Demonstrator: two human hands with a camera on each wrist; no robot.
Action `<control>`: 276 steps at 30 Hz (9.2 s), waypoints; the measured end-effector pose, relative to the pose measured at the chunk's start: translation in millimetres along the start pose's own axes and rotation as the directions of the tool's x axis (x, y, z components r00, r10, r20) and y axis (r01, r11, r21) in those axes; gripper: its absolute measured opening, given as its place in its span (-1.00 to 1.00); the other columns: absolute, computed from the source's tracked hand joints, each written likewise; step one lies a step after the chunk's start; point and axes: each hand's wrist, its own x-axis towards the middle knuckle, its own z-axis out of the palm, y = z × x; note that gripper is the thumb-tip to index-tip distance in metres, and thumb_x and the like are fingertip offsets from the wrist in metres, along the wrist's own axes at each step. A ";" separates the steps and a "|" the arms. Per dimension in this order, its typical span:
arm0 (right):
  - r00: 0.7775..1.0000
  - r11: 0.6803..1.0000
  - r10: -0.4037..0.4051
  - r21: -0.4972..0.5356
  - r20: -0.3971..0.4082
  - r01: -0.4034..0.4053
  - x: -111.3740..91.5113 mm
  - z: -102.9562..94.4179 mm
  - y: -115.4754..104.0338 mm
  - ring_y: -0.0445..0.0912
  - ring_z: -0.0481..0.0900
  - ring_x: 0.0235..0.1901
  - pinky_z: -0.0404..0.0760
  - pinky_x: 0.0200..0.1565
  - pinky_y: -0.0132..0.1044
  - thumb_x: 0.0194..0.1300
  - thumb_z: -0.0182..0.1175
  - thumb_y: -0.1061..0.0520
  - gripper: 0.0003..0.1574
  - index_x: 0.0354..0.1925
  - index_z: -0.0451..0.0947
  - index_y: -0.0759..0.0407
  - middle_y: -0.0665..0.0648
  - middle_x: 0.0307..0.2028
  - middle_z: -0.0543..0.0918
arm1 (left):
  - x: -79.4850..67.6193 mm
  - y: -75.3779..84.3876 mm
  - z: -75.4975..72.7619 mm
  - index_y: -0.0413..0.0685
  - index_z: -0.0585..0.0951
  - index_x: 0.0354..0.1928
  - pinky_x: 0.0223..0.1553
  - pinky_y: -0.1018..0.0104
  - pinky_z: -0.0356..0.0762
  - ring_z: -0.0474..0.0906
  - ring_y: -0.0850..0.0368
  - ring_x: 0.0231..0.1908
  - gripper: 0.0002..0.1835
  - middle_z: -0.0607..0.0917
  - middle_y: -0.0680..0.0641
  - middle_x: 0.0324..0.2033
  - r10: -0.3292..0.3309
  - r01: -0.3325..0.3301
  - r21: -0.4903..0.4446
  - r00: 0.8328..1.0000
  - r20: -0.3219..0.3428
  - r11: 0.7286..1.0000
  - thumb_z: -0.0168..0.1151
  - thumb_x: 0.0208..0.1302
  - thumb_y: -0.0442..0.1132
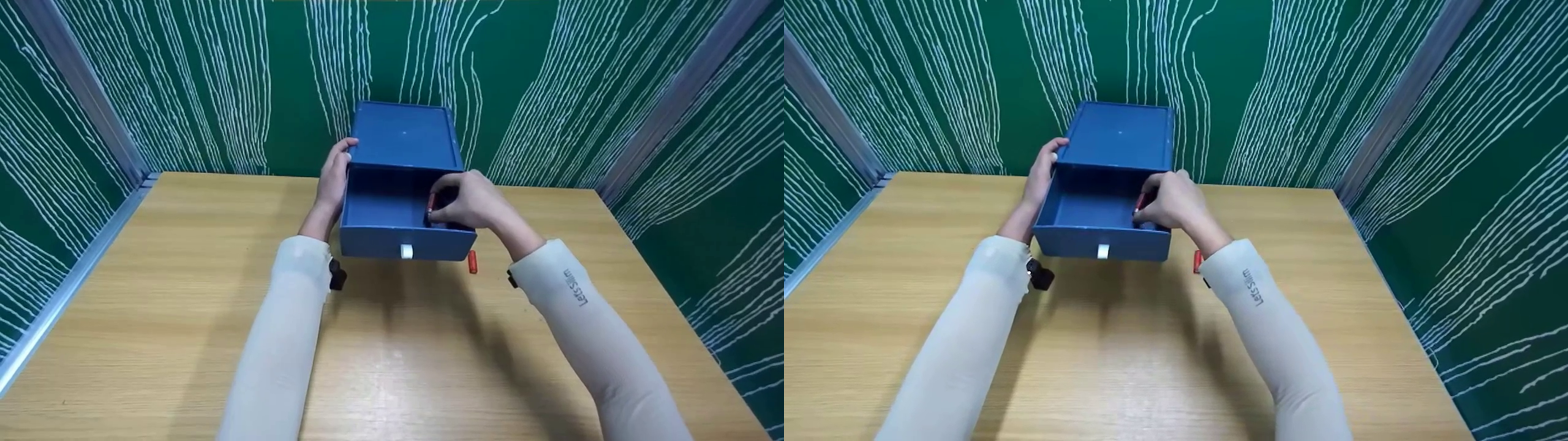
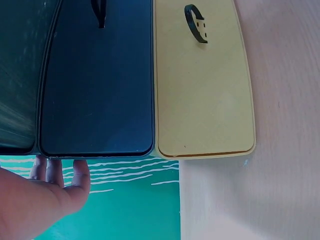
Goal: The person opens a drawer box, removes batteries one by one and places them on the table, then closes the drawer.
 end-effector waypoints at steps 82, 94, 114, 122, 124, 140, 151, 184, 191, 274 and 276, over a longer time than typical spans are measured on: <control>0.991 0.995 0.028 0.094 -0.130 -0.016 -27.5 -29.1 56.9 -0.01 0.18 -0.13 0.24 -0.25 -0.13 -0.22 0.34 -0.21 -0.44 -0.16 0.48 -0.17 0.08 -0.19 0.37 | 1.4 -1.8 0.3 -0.04 0.34 0.11 0.20 0.25 0.04 0.19 0.16 0.14 -0.58 0.26 0.00 0.21 0.005 -0.005 0.028 1.000 -0.008 1.000 -0.38 0.27 -0.26; 0.995 0.992 0.035 0.120 -0.090 -0.024 -26.3 -16.6 70.2 0.01 0.17 -0.08 0.28 -0.12 0.00 -0.23 0.35 -0.20 -0.37 -0.10 0.48 -0.12 0.10 -0.15 0.35 | -2.7 2.0 0.2 -0.07 0.31 0.14 0.22 0.24 0.02 0.17 0.15 0.16 -0.57 0.23 -0.01 0.23 -0.008 0.008 0.014 1.000 -0.001 1.000 -0.39 0.27 -0.26; 0.994 0.994 0.109 0.031 0.006 -0.109 -24.2 -0.6 84.5 0.05 0.22 -0.05 0.36 -0.18 0.03 -0.38 0.32 -0.39 -0.21 -0.08 0.46 -0.19 0.08 -0.09 0.34 | 12.4 -17.7 -1.7 0.01 0.38 0.08 0.19 0.30 0.07 0.21 0.21 0.13 -0.60 0.30 0.04 0.18 0.028 -0.028 0.006 0.999 -0.015 1.000 -0.35 0.27 -0.25; 0.991 0.990 0.132 0.049 0.035 -0.134 -23.6 6.6 88.5 0.11 0.26 0.01 0.36 -0.11 0.16 -0.36 0.37 -0.30 -0.21 -0.06 0.45 -0.16 0.11 -0.02 0.36 | 0.4 -2.1 0.0 -0.05 0.32 0.12 0.22 0.20 0.02 0.17 0.15 0.16 -0.59 0.24 0.00 0.22 -0.005 0.005 -0.001 1.000 0.004 1.000 -0.38 0.29 -0.26; 0.992 0.991 0.124 0.048 0.033 -0.126 -23.4 8.8 89.6 0.09 0.27 0.00 0.36 -0.11 0.14 -0.36 0.37 -0.30 -0.22 -0.07 0.45 -0.17 0.09 -0.02 0.36 | -2.1 1.5 0.5 -0.06 0.32 0.13 0.22 0.20 0.01 0.17 0.14 0.17 -0.58 0.23 -0.01 0.23 -0.006 0.006 -0.001 1.000 0.002 1.000 -0.39 0.29 -0.26; 0.995 0.995 0.096 0.007 0.040 -0.097 -23.1 28.1 102.8 0.01 0.26 -0.21 0.31 -0.32 -0.16 -0.47 0.30 -0.47 -0.04 -0.04 0.47 -0.08 0.12 -0.22 0.36 | -2.8 0.8 1.8 -0.08 0.32 0.13 0.20 0.25 0.04 0.19 0.16 0.15 -0.58 0.25 -0.01 0.21 -0.004 0.004 0.002 1.000 -0.008 1.000 -0.39 0.28 -0.26; 0.997 0.997 0.073 0.007 0.037 -0.073 -22.6 39.9 107.0 0.01 0.34 -0.19 0.39 -0.20 -0.05 -0.47 0.32 -0.44 0.03 0.01 0.46 0.00 0.14 -0.16 0.44 | -2.4 1.8 2.2 -0.06 0.33 0.12 0.21 0.26 0.03 0.17 0.18 0.16 -0.58 0.25 -0.01 0.22 -0.003 0.003 0.029 1.000 -0.004 1.000 -0.39 0.28 -0.27; 0.988 0.994 0.109 -0.005 0.113 -0.109 -21.4 65.7 123.5 0.02 0.32 -0.23 0.36 -0.24 -0.10 -0.26 0.36 -0.16 -0.25 0.00 0.47 -0.07 0.17 -0.23 0.44 | 12.5 -19.7 -2.9 0.14 0.36 0.07 0.21 0.23 0.04 0.20 0.23 0.14 -0.61 0.25 0.09 0.20 0.001 -0.001 0.006 1.000 0.005 1.000 -0.39 0.29 -0.21; 0.980 0.989 0.137 0.028 0.142 -0.142 -19.8 72.3 128.3 0.06 0.31 -0.13 0.34 -0.08 0.04 -0.25 0.36 -0.16 -0.22 0.04 0.43 -0.10 0.21 -0.11 0.42 | 10.9 -16.6 -3.6 0.11 0.36 0.08 0.20 0.22 0.05 0.21 0.20 0.13 -0.60 0.26 0.07 0.19 -0.003 0.003 -0.011 1.000 0.004 1.000 -0.39 0.29 -0.21; 0.974 0.984 0.161 -0.099 0.161 -0.146 -10.3 91.4 139.9 -0.01 0.28 -0.30 0.23 -0.35 -0.19 -0.21 0.37 -0.04 -0.48 -0.19 0.49 -0.04 0.12 -0.39 0.44 | 0.1 -2.4 0.3 -0.05 0.32 0.12 0.23 0.25 0.02 0.18 0.17 0.17 -0.58 0.23 0.00 0.23 0.006 -0.006 -0.001 1.000 0.002 1.000 -0.40 0.28 -0.26; 0.973 0.983 0.166 -0.103 0.162 -0.151 -10.8 91.5 140.1 -0.01 0.28 -0.31 0.23 -0.36 -0.20 -0.21 0.37 -0.04 -0.44 -0.15 0.48 -0.02 0.12 -0.38 0.42 | 2.7 -5.9 -0.4 -0.01 0.33 0.12 0.23 0.25 0.02 0.18 0.18 0.17 -0.59 0.24 0.02 0.23 0.001 -0.001 -0.002 1.000 0.003 1.000 -0.40 0.29 -0.24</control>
